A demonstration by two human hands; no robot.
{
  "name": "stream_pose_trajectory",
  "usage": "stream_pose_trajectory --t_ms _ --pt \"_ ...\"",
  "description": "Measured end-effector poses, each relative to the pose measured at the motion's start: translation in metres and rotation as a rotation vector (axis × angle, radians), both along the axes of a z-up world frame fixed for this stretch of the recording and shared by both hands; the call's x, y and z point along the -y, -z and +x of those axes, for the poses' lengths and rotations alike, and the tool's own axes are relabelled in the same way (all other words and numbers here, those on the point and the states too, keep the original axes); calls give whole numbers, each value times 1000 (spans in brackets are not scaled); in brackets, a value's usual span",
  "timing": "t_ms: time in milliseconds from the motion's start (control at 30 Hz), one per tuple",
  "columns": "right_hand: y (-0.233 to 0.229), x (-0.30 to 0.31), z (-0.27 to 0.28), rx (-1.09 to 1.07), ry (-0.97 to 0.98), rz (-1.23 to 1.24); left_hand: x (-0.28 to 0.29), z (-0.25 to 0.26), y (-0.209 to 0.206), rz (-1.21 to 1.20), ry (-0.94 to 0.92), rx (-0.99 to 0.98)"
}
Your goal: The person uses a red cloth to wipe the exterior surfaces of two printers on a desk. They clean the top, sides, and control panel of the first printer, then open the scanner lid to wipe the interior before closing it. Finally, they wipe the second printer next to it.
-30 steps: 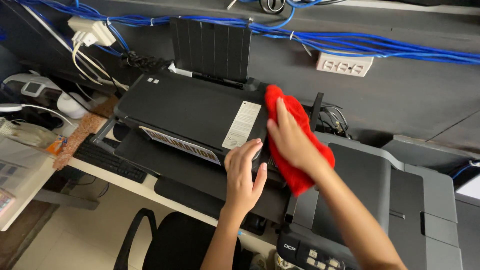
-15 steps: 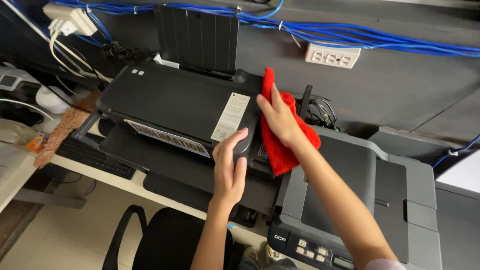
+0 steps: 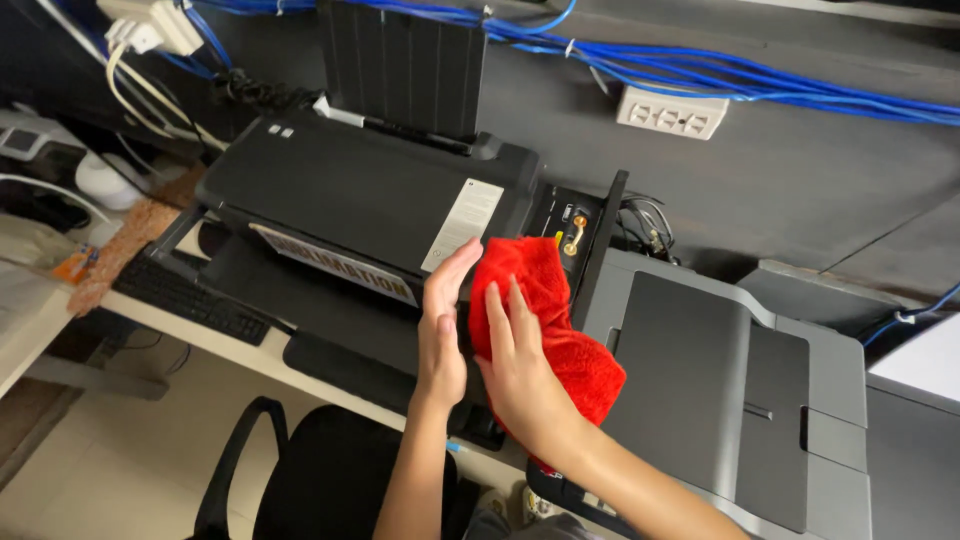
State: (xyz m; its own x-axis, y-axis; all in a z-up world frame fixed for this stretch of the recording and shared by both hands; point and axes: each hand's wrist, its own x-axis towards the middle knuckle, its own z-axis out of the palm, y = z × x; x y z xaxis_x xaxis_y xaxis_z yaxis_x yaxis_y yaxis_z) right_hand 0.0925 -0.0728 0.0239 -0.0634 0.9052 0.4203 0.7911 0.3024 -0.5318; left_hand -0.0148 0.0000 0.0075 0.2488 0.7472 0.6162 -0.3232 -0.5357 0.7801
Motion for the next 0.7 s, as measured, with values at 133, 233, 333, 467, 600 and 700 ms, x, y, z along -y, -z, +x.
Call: stream_pose_trajectory --t_ms 133,233,333,467,600,700 --pt "8 3 -4 142 -33 107 -1 -1 7 -19 -10 42" --pt "-2 -2 -4 169 -137 87 -1 -8 16 -12 -38 66" --pt "-16 -5 -1 152 -215 136 5 -21 33 -52 -81 132" --pt "-33 -5 14 115 -242 349 13 -36 54 -144 -205 209" --pt "-49 -21 25 267 -321 548 23 -46 63 -233 -302 188" --pt "-56 -53 15 473 -448 462 25 -43 80 -296 -313 174"
